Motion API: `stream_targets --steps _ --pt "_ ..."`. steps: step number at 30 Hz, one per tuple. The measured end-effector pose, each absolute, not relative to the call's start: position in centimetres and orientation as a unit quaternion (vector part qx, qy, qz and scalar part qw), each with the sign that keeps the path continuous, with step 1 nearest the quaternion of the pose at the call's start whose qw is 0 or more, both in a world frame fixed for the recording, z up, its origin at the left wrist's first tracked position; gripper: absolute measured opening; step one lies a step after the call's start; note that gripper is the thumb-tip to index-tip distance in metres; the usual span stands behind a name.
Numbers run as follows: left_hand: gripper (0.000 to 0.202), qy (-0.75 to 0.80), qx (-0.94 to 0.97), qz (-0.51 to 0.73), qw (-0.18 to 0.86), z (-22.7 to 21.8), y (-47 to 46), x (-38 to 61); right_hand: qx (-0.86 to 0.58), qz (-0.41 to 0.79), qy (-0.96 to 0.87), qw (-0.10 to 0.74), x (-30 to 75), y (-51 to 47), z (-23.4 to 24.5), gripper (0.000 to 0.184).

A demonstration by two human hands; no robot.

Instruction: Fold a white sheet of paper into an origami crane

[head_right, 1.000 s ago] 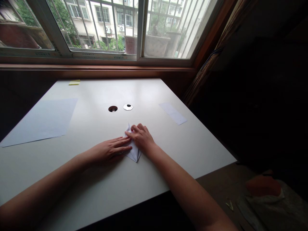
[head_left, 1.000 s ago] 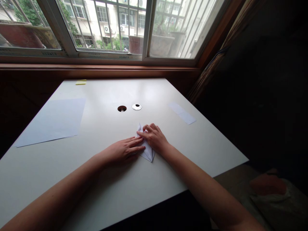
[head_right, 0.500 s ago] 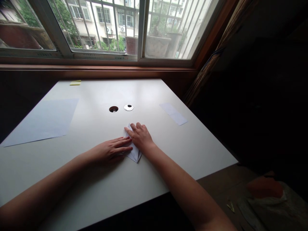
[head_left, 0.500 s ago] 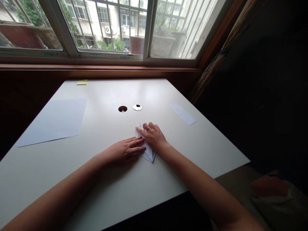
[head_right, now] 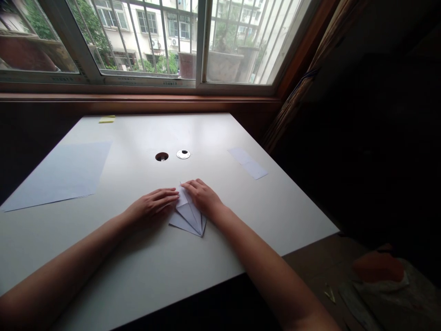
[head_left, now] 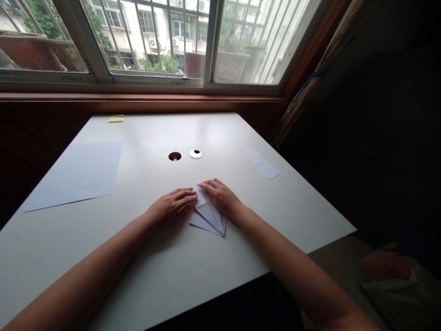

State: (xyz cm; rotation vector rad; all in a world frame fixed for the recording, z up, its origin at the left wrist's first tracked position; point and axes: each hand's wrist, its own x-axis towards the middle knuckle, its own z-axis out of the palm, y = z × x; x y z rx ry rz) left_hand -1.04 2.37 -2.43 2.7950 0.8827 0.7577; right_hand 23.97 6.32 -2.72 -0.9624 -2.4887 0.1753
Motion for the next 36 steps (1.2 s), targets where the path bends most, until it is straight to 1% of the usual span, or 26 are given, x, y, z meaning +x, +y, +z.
stream_targets --steps 4,8,10,14,16,19,23,25,27,31,36 --pt "0.041 0.277 0.936 0.213 0.043 -2.8 2.7 -1.3 -0.318 0.126 -0.901 0.266 24.4 6.4 -2.4 0.03" --pt "0.043 0.274 0.944 0.181 0.028 -2.6 2.5 -1.2 -0.32 0.155 -0.899 0.257 24.9 5.8 -1.7 0.03" --pt "0.044 0.283 0.943 0.176 0.018 -2.5 2.3 -1.0 -0.323 0.131 -0.908 0.234 25.1 4.9 -1.2 0.033" --pt "0.044 0.327 0.928 0.178 -0.005 -2.1 1.5 -0.3 -0.387 0.052 -0.902 0.185 25.6 2.5 -0.5 0.043" --pt "0.044 0.352 0.92 0.171 -0.017 -2.0 1.0 0.3 -0.392 0.036 -0.904 0.165 25.8 1.7 -0.6 0.043" --pt "0.042 0.369 0.913 0.174 -0.025 -1.9 0.5 1.0 -0.38 0.028 -0.911 0.16 26.0 1.3 -1.3 0.043" --pt "0.032 0.383 0.897 0.221 -0.006 -2.3 1.3 0.1 -0.347 0.053 -0.923 0.157 26.4 2.1 -2.1 0.043" --pt "0.031 0.409 0.872 0.268 -0.006 -2.5 2.2 -0.9 -0.326 0.079 -0.931 0.145 26.6 2.6 -2.2 0.046" --pt "0.03 0.419 0.862 0.285 0.015 -2.7 3.0 -1.7 -0.309 0.106 -0.935 0.139 26.8 3.1 -2.0 0.05" --pt "0.029 0.372 0.886 0.263 0.09 -2.7 3.7 -2.4 -0.285 0.146 -0.934 0.16 26.8 3.7 -1.9 0.054" --pt "0.023 0.356 0.884 0.273 0.129 -2.8 3.5 -2.1 -0.275 0.167 -0.925 0.204 26.1 3.8 -2.2 0.051"
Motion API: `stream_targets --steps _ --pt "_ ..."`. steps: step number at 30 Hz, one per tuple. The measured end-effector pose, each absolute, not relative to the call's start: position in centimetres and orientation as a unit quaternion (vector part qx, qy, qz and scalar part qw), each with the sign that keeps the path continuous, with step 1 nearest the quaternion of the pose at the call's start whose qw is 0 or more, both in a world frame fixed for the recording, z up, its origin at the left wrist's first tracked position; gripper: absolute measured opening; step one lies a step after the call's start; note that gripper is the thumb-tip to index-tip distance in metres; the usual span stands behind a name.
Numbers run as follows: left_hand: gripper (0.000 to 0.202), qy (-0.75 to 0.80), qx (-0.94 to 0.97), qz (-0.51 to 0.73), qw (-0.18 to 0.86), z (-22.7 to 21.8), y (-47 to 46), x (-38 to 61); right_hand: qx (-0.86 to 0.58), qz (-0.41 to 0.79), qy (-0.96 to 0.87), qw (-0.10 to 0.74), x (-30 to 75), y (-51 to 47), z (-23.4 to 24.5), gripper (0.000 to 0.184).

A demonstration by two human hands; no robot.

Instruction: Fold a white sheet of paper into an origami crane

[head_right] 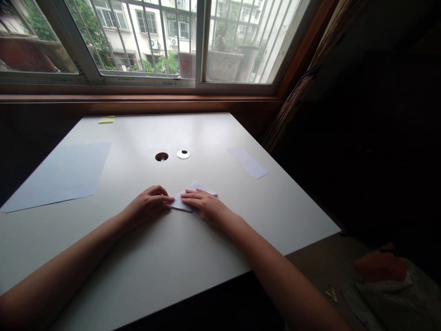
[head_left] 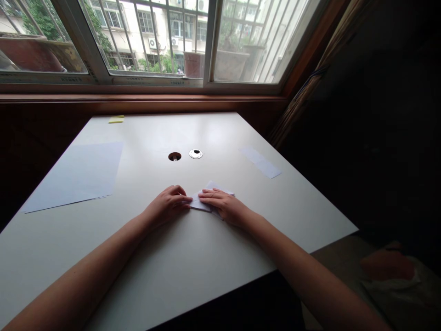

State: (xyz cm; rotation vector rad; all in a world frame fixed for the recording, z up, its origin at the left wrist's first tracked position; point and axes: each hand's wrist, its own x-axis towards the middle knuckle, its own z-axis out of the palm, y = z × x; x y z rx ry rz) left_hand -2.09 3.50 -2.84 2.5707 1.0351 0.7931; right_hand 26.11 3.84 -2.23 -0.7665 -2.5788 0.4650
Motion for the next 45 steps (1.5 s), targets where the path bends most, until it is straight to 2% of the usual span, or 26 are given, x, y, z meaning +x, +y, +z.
stream_targets --steps 6,12,17,25,30,34,45 --pt "0.022 0.36 0.875 0.289 0.148 -3.0 3.7 -2.1 -0.291 0.109 -0.922 0.23 25.4 3.0 -2.3 0.031" --pt "0.023 0.362 0.865 0.303 0.169 -3.0 4.0 -2.1 -0.279 0.073 -0.931 0.224 25.2 2.7 -2.3 0.029" --pt "0.021 0.344 0.881 0.286 0.153 -2.8 4.3 -3.1 -0.273 0.101 -0.928 0.231 25.6 2.9 -2.4 0.028" --pt "0.04 0.21 0.936 0.226 0.168 -1.4 4.2 -4.2 -0.279 0.195 -0.91 0.238 26.7 3.6 -1.3 0.033" --pt "0.044 0.208 0.94 0.219 0.159 -1.2 4.0 -3.8 -0.326 0.173 -0.9 0.233 25.4 3.3 -1.3 0.02" --pt "0.042 0.21 0.937 0.231 0.159 -1.4 4.0 -3.7 -0.406 0.176 -0.871 0.213 24.0 3.0 -1.4 0.027" --pt "0.029 0.21 0.917 0.285 0.185 -1.9 4.0 -3.5 -0.487 0.221 -0.825 0.181 21.9 3.3 -0.7 0.015"
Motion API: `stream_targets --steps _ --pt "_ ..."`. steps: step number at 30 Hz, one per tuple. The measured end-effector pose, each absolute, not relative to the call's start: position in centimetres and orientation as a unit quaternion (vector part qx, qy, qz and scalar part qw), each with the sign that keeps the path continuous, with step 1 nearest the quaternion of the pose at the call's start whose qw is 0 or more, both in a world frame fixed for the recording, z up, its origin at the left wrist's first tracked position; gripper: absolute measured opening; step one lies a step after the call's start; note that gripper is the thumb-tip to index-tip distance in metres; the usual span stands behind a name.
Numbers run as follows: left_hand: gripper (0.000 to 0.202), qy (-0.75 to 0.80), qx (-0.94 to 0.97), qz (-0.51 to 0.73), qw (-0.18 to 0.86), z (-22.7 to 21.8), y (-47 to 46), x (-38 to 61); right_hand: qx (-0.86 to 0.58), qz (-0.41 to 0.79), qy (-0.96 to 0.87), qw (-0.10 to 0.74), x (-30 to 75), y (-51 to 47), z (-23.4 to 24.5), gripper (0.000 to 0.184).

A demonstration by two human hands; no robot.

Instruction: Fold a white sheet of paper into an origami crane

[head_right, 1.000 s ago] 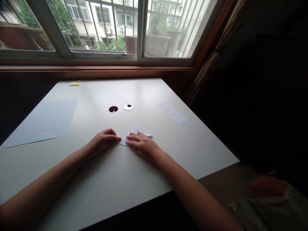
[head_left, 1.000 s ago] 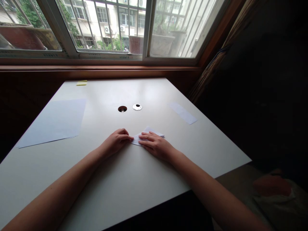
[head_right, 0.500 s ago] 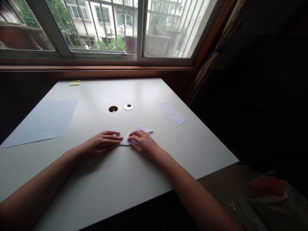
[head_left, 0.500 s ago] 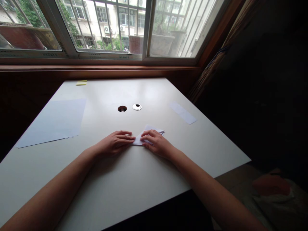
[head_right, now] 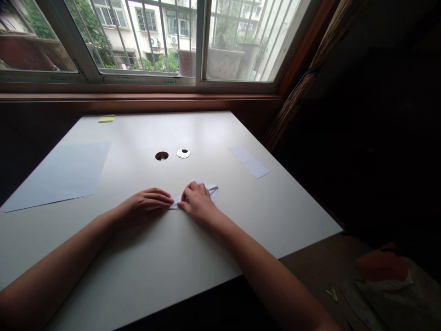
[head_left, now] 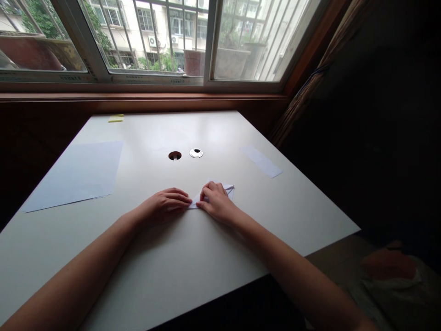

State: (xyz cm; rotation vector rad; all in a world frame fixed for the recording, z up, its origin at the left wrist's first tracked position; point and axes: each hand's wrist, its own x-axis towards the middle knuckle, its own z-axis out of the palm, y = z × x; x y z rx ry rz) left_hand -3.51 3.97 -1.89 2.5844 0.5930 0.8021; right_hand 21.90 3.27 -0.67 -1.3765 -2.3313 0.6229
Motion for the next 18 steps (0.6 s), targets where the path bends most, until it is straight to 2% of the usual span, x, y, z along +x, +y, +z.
stream_targets --steps 7,18 --pt "0.027 0.192 0.912 0.291 0.215 -1.32 3.83 -3.53 -0.503 0.231 -0.813 0.181 21.59 3.35 -0.96 0.013" --pt "0.041 0.174 0.937 0.23 0.195 -1.23 4.01 -4.03 -0.498 0.217 -0.819 0.183 21.59 3.23 -1.15 0.011"
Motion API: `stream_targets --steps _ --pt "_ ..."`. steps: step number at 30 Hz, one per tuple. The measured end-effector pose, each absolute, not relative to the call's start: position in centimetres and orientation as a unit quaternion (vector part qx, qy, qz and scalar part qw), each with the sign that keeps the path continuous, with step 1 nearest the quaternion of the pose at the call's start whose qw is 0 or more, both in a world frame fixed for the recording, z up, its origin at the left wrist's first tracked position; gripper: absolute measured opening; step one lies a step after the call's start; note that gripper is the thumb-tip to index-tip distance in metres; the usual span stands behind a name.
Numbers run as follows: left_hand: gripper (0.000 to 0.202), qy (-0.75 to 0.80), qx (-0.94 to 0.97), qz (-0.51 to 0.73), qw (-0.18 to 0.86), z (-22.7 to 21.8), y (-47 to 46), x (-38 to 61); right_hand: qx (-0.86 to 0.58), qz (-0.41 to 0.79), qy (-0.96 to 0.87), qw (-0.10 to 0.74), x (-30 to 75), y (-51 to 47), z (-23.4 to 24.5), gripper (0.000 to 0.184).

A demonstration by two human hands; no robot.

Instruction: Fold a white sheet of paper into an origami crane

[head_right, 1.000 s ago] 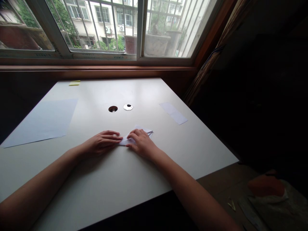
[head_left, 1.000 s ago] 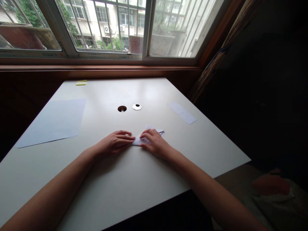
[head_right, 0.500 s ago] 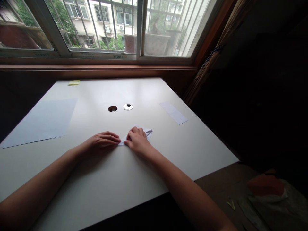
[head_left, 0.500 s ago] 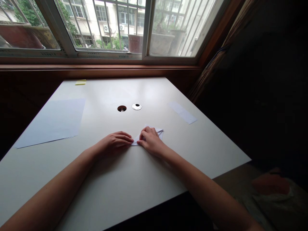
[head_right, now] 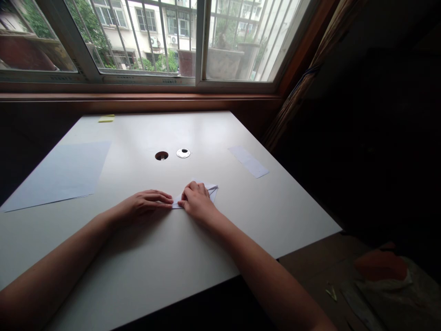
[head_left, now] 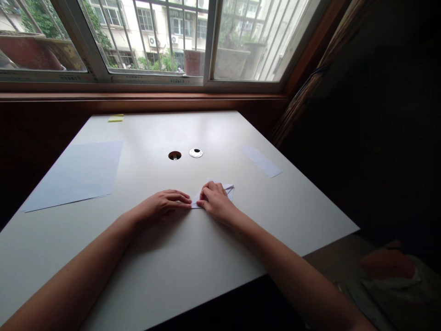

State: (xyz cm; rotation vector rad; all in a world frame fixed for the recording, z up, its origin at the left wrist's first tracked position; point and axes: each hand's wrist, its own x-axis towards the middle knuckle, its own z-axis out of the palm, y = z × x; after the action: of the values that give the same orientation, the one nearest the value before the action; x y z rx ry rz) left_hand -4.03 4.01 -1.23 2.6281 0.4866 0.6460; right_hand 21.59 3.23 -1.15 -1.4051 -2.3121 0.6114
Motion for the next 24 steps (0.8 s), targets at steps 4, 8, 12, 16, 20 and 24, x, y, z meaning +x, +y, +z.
stream_targets --steps 4,8,12,16,20,24 --pt "0.042 0.165 0.943 0.224 0.181 -1.2 4.1 -4.1 -0.495 0.217 -0.821 0.185 21.7 3.3 -1.2 0.012" --pt "0.04 0.162 0.943 0.229 0.179 -1.1 4.2 -4.2 -0.495 0.214 -0.821 0.186 21.8 3.3 -1.3 0.011" --pt "0.036 0.156 0.939 0.238 0.19 -1.5 4.3 -4.5 -0.491 0.21 -0.825 0.186 21.9 3.2 -1.2 0.011" --pt "0.029 0.155 0.925 0.261 0.228 -1.9 4.4 -4.6 -0.482 0.206 -0.83 0.191 22.0 3.0 -1.1 0.011" --pt "0.023 0.167 0.901 0.278 0.289 -1.5 4.2 -4.7 -0.475 0.2 -0.834 0.197 22.2 2.8 -1.1 0.018" --pt "0.027 0.183 0.883 0.282 0.327 -0.8 4.1 -4.9 -0.467 0.195 -0.839 0.203 22.2 2.7 -1.2 0.021"
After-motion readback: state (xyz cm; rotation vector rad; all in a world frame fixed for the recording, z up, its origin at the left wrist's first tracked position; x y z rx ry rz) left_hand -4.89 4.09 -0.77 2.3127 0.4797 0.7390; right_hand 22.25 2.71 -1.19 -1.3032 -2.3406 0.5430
